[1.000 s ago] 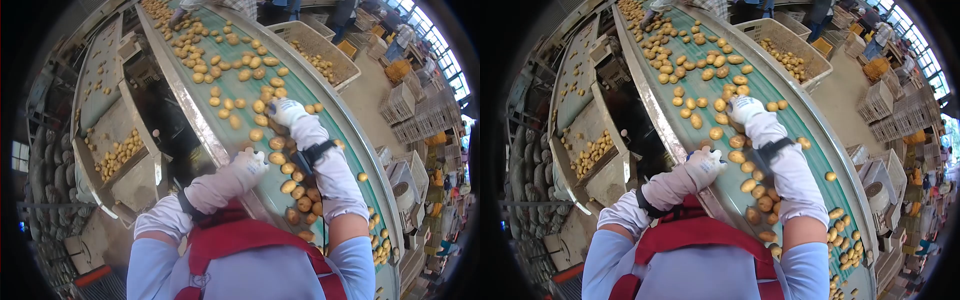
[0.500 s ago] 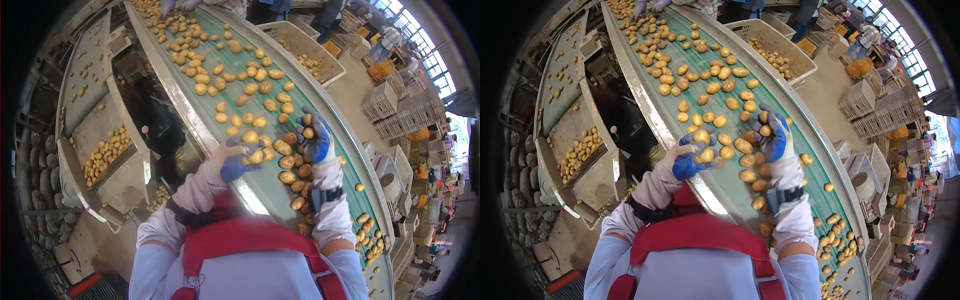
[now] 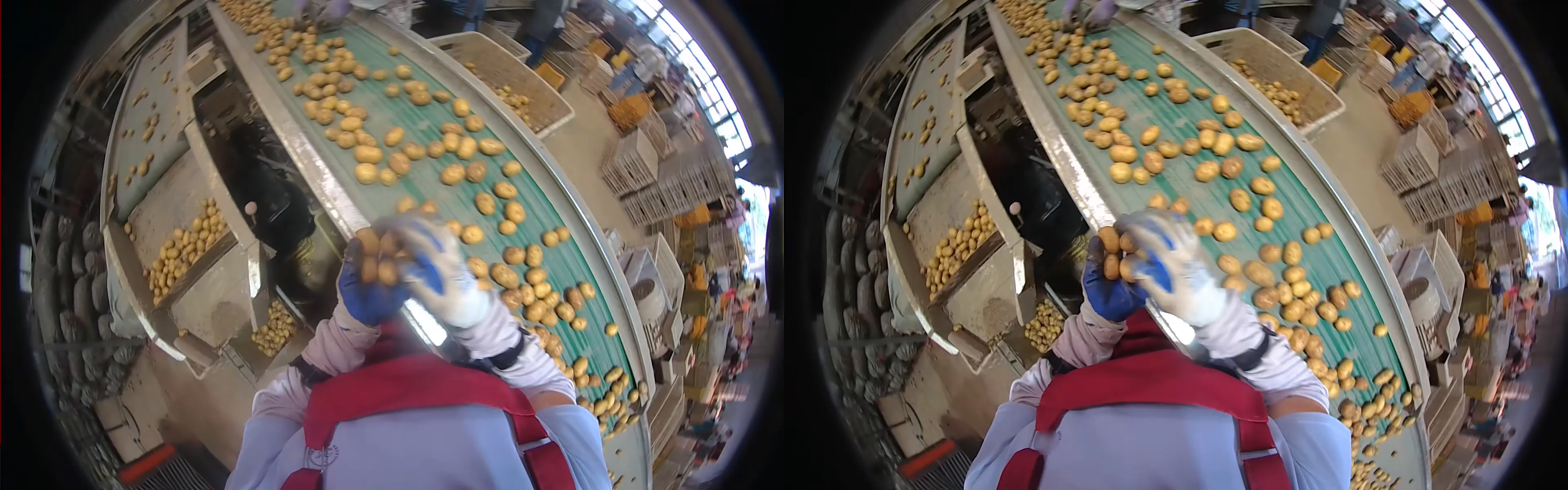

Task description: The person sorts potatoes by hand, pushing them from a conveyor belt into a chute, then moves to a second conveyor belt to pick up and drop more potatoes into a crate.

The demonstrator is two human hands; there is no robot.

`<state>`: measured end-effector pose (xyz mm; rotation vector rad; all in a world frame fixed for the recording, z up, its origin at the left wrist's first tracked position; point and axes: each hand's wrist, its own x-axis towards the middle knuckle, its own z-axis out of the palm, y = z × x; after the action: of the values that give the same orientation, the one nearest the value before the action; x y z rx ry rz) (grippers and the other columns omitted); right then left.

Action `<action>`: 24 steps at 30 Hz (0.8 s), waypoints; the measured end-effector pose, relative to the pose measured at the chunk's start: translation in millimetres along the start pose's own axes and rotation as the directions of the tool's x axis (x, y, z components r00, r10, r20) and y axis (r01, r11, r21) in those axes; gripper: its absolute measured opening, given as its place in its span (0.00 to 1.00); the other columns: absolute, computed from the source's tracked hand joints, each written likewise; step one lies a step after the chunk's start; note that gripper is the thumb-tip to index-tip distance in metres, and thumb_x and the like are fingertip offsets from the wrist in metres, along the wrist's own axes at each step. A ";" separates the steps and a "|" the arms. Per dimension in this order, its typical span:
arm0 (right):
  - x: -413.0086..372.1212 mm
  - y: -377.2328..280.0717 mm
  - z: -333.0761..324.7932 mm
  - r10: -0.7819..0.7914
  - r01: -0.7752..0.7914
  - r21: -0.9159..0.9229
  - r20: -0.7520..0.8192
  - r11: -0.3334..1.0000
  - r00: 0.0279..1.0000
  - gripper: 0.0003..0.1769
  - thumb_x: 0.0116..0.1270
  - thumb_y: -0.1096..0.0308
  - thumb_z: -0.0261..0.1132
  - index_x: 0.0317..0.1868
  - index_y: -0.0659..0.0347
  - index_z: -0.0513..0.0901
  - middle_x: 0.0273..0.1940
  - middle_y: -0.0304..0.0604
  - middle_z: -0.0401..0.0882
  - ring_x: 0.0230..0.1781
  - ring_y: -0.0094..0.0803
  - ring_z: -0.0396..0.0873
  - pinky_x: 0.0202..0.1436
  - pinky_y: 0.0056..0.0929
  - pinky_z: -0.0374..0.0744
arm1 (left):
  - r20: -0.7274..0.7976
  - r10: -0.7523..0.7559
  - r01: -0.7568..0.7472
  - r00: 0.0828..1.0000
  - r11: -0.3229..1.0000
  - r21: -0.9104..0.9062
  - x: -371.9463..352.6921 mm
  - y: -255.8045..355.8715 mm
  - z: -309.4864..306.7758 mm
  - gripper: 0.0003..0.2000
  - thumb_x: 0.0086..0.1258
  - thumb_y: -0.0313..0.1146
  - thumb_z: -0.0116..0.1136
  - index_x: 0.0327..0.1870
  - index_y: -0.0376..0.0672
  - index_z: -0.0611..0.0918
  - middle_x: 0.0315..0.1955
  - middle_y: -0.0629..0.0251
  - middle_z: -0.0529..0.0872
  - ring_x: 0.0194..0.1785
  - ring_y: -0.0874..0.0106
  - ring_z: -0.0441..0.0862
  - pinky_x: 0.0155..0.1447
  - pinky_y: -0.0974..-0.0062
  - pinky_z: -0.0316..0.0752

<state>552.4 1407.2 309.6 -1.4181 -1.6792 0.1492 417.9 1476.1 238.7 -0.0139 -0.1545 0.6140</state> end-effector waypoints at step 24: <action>-44.4 164.2 -87.2 0.818 -0.805 -0.325 -0.136 0.496 0.558 0.24 0.64 0.61 0.68 0.59 0.59 0.76 0.45 0.49 0.84 0.42 0.41 0.83 0.49 0.37 0.80 | -0.702 0.708 -0.634 -0.078 0.508 0.583 -288.2 363.2 -240.7 0.17 0.76 0.51 0.48 0.41 0.47 0.79 0.38 0.59 0.82 0.45 0.57 0.79 0.63 0.42 0.74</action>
<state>728.2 1386.6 237.5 -2.4395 -0.9188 0.4195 13.3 1615.2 -61.0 -0.4132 1.1364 1.6042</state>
